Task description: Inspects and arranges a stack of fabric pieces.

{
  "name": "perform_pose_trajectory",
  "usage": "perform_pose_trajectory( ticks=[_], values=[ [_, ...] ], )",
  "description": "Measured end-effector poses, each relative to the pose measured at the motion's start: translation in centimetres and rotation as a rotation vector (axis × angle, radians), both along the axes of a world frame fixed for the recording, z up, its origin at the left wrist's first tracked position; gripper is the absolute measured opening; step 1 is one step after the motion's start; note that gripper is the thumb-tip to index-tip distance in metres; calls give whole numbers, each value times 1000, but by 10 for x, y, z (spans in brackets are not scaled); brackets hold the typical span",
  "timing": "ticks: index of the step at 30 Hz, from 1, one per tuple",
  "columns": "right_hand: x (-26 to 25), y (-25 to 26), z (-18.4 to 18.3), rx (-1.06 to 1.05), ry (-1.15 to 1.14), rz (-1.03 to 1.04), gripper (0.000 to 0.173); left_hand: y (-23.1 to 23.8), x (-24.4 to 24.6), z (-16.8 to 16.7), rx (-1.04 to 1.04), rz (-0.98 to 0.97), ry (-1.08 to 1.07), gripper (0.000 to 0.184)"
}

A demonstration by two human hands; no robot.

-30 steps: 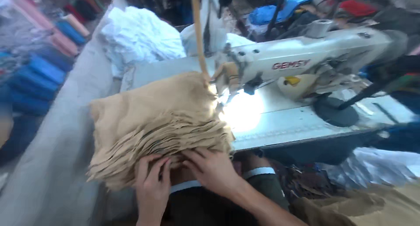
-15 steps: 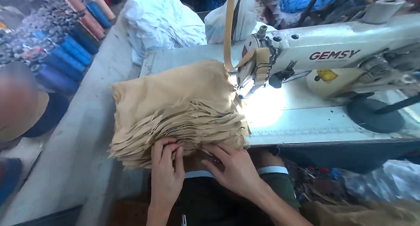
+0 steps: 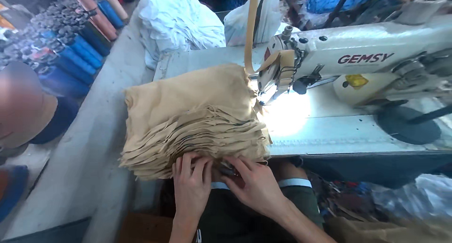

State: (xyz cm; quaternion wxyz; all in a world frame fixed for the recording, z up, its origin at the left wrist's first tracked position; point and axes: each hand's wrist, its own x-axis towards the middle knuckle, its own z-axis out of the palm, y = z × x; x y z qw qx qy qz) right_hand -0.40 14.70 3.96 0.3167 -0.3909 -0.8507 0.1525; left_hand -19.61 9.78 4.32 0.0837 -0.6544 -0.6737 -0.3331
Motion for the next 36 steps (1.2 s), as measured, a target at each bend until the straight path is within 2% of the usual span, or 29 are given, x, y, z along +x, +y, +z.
perform_pose_trajectory(
  ticks=[5, 13, 15, 18, 21, 23, 25, 28, 32, 36],
  values=[
    [-12, 1, -5, 173, -44, 34, 26, -14, 2, 3, 41, 31, -32, 17],
    [-30, 6, -5, 316, -80, 133, 25, -20, 0, 7, 29, 69, 2, 15],
    [-29, 7, -6, 306, -69, 145, 24, -24, -1, 6, 14, 59, 5, 17],
    [-28, 5, -9, 240, -55, 56, 26, -36, -1, 0, -28, 9, -40, 21],
    [-28, 12, -10, 147, -19, 38, 21, -48, 5, -18, -102, -28, -113, 26],
    [-30, 22, 1, 103, 37, 60, 23, -52, 8, -30, -146, -9, -143, 28],
    [-36, 35, 19, 199, 79, 38, 22, -54, 11, -35, -170, 21, -163, 26],
    [-52, 59, 30, 338, 132, -7, 21, -49, 16, -30, -148, 59, -193, 21],
    [-61, 85, 15, 382, 172, 49, 17, -28, 14, -15, 13, 81, -220, 18],
    [-41, 68, 7, 235, 14, 147, 17, 0, 8, -12, 51, 126, -150, 20]
  ],
)
